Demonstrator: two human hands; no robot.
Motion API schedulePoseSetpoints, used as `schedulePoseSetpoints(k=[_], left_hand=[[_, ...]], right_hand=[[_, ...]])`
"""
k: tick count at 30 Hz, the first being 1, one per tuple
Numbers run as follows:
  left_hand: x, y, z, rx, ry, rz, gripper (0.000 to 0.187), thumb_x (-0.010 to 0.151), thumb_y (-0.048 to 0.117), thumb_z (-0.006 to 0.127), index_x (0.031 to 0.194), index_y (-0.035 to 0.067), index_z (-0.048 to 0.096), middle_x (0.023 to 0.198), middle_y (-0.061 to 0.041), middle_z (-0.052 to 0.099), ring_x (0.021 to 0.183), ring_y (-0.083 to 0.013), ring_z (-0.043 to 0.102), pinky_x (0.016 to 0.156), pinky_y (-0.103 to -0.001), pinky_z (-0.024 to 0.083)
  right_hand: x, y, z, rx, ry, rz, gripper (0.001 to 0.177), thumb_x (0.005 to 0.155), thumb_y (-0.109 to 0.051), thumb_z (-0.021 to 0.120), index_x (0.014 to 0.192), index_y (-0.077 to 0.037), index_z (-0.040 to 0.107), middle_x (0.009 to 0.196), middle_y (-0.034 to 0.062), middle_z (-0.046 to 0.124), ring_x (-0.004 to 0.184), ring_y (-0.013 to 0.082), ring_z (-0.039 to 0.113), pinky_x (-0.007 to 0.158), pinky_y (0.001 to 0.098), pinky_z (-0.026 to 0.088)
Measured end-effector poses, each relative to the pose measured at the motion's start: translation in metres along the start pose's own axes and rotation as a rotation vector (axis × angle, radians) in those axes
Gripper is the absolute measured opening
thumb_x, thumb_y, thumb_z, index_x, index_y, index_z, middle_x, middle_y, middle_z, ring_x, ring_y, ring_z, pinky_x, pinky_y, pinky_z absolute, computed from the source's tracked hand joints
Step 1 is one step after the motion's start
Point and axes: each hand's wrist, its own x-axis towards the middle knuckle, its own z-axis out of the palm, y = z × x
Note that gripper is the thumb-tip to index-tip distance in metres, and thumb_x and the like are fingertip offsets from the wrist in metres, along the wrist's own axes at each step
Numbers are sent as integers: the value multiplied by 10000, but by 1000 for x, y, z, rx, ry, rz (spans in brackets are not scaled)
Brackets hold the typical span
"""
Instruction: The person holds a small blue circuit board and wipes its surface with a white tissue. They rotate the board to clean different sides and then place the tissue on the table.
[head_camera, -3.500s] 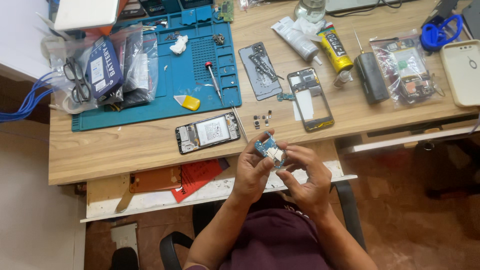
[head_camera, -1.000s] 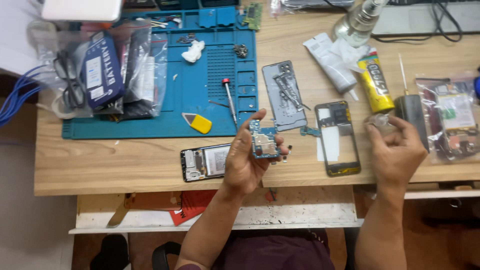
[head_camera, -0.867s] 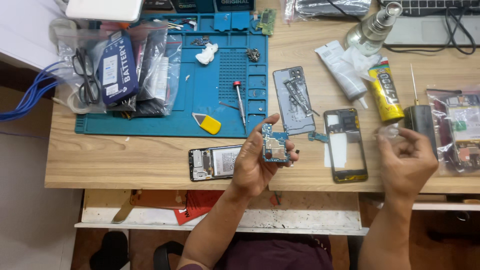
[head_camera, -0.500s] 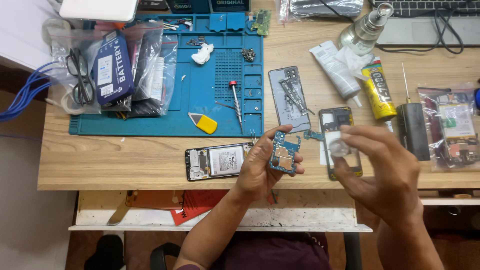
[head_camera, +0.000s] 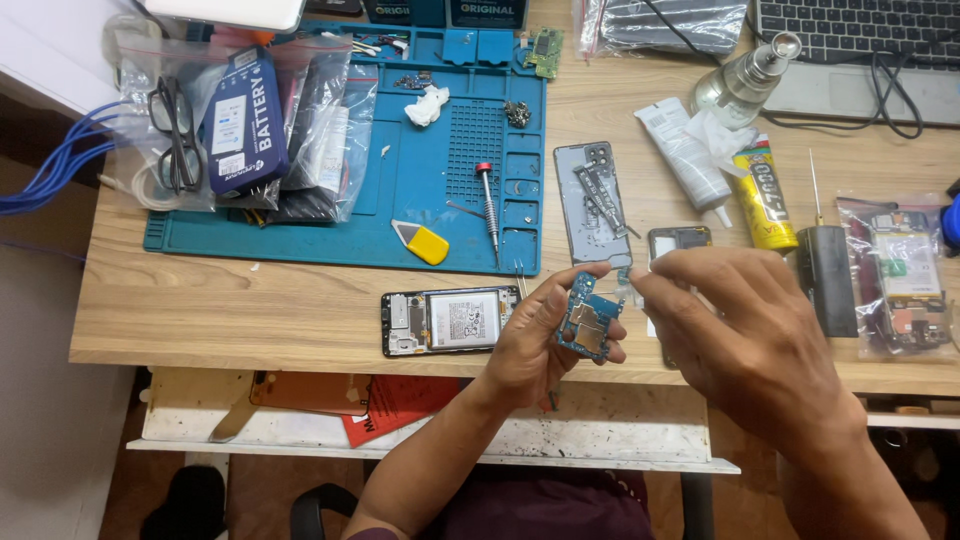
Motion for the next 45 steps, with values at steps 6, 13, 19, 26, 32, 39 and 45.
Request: schedulePoseSetpoints(k=[6, 13, 19, 26, 32, 39, 45], left_hand=[[0, 0, 0, -32, -4, 6, 536, 922, 350, 477, 1325, 6, 396, 884, -259, 612, 738, -334, 645, 675, -349, 528], [-1, 2, 2, -30, 1, 9, 535, 917, 357, 483, 1306, -3, 406, 883, -258, 609, 738, -329, 643, 686, -361, 533], [-1, 2, 0, -38, -23, 17, 528, 927, 344, 477, 1309, -12, 403, 890, -257, 613, 734, -334, 645, 688, -366, 531], [-3, 4, 3, -24, -12, 9, 534, 923, 355, 476, 1314, -1, 405, 879, -252, 612, 730, -326, 644, 677, -351, 531], [-3, 4, 3, -25, -5, 12, 540, 919, 352, 483, 1317, -6, 408, 878, -256, 611, 725, -328, 643, 680, -358, 533], [-3, 5, 5, -11, 1, 10, 542, 914, 360, 487, 1308, -5, 414, 872, -252, 606, 722, -325, 641, 673, -353, 533], [-3, 3, 4, -21, 7, 13, 538, 915, 354, 490, 1308, -6, 415, 871, -256, 610, 719, -326, 641, 672, -356, 531]], right_hand=[[5, -3, -2, -6, -8, -15, 175, 871, -8, 555, 1031, -61, 602, 1015, 91, 589, 882, 276, 576, 763, 381, 416], [6, -2, -1, -22, -26, -35, 165, 865, -23, 571, 1022, -62, 606, 1021, 91, 594, 904, 273, 572, 772, 383, 422], [8, -3, 0, -30, -25, -48, 180, 866, -14, 554, 1027, -67, 614, 1003, 75, 591, 899, 266, 576, 777, 367, 417], [9, -3, 1, -40, -14, -26, 169, 882, -19, 542, 1025, -74, 611, 1013, 69, 598, 895, 266, 578, 788, 376, 420], [9, -1, 3, -38, -14, -42, 160, 904, -80, 513, 1025, -66, 617, 1017, 84, 603, 886, 266, 577, 781, 384, 425], [7, 1, 6, -30, 6, -25, 138, 891, -85, 570, 1017, -62, 621, 1009, 84, 608, 879, 266, 579, 777, 372, 422], [4, 0, 6, -6, 17, 3, 138, 890, -82, 577, 1021, -66, 616, 1007, 78, 601, 881, 268, 581, 790, 372, 419]])
